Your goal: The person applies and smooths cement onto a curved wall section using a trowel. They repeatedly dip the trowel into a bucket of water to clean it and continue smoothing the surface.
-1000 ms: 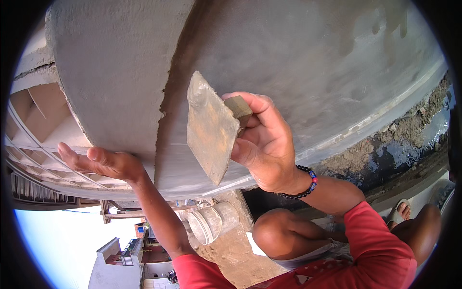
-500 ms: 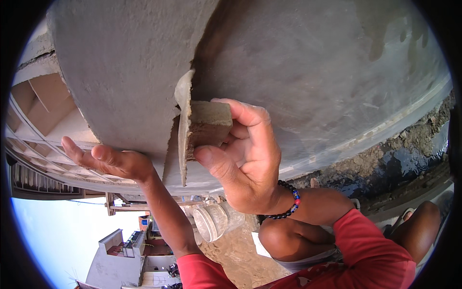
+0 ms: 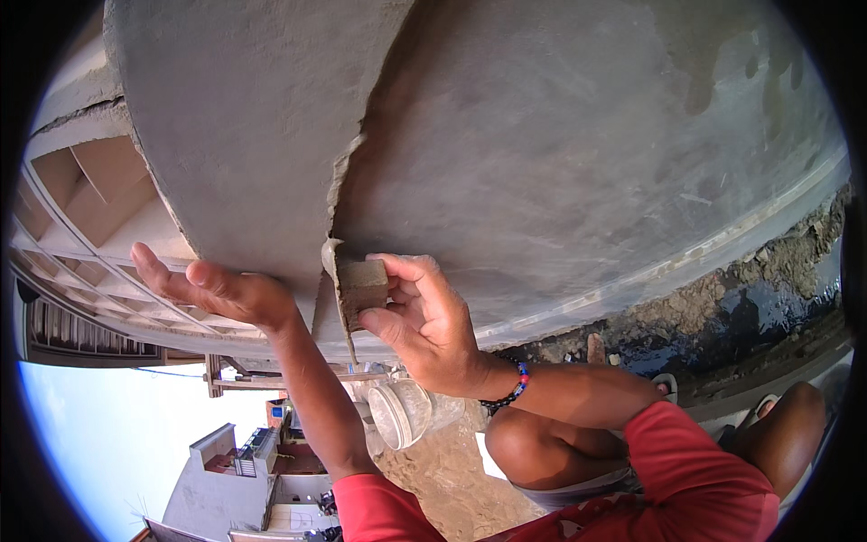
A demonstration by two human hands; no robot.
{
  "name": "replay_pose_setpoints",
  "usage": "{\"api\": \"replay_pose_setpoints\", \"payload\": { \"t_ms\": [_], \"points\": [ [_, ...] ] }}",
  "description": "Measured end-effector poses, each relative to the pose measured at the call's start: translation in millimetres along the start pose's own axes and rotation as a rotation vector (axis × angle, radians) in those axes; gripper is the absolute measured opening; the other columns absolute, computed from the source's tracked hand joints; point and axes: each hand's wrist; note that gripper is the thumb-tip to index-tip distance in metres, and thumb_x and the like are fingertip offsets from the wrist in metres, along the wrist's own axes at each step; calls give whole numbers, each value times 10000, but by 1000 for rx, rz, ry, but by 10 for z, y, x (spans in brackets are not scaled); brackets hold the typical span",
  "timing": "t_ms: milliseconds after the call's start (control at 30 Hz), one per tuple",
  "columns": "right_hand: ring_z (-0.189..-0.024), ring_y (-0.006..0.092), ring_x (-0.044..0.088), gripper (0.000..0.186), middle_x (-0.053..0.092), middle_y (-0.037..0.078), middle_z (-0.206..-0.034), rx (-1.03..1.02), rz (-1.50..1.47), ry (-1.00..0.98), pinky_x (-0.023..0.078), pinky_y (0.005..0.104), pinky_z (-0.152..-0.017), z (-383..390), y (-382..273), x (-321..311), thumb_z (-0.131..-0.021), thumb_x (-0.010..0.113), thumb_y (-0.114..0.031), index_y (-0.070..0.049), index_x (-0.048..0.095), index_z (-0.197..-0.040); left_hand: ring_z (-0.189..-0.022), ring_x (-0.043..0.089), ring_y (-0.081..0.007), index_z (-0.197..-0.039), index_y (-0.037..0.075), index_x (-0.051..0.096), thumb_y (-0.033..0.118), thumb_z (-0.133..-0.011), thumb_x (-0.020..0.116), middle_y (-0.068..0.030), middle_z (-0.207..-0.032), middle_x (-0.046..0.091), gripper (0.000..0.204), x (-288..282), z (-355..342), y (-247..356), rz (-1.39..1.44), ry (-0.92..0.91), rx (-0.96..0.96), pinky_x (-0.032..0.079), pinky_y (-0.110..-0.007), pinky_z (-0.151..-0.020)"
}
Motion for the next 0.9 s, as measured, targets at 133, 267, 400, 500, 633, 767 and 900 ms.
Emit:
{"api": "replay_pose_setpoints", "payload": {
  "t_ms": [133,267,400,500,633,767,900],
  "points": [
    [-1116,186,561,462,541,152,-1195,27,-85,-69,507,335,-933,81,-324,-194,-925,586,0,44,369,-1331,-1416,223,-308,-1422,47,322,594,-986,144,-144,-1448,338,722,-11,9,-16,-6,-8,15,173,-488,-1170],
    [-1132,186,549,522,532,155,-1221,-176,-78,-23,475,341,-962,-72,-477,-306,-906,625,-2,50,346,-1344,-1412,229,-295,-1420,53,343,638,-965,177,-137,-1458,334,759,-5,2,-26,16,15,20,180,-483,-1168],
    [-1108,202,559,541,533,159,-1201,-224,36,32,472,320,-953,-207,-617,-393,-892,638,5,57,339,-1339,-1415,214,-291,-1421,43,339,644,-962,186,-140,-1456,327,771,23,16,-26,72,38,21,167,-486,-1170],
    [-951,158,570,487,569,154,-1097,-377,394,88,512,292,-765,-193,-661,-363,-824,677,22,61,454,-1255,-1412,215,-292,-1418,27,333,622,-972,181,-147,-1446,331,759,-2,11,-45,81,31,39,156,-484,-1171],
    [-917,218,553,563,557,162,-1086,-653,1042,-85,475,318,-781,-288,-852,-434,-727,705,68,39,475,-1241,-1403,236,-288,-1411,15,341,600,-981,185,-146,-1434,340,743,5,11,-75,85,57,61,158,-477,-1170],
    [-883,246,555,542,580,170,-1020,-814,1249,-101,474,328,-739,-400,-1008,-348,-670,700,114,19,553,-1183,-1392,260,-290,-1407,11,349,581,-989,182,-144,-1425,352,726,2,13,-91,88,76,71,167,-470,-1167],
    [-838,234,542,544,571,127,-973,-890,1331,-115,471,324,-703,-596,-970,-244,-631,681,133,-8,605,-1151,-1403,257,-289,-1408,1,346,557,-999,169,-140,-1439,355,713,9,-22,-63,118,96,70,157,-457,-1174]
  ]
}}
Point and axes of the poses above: each hand's wrist, its own z-axis away from the middle knuckle, its own x-axis out of the palm, y = z × x
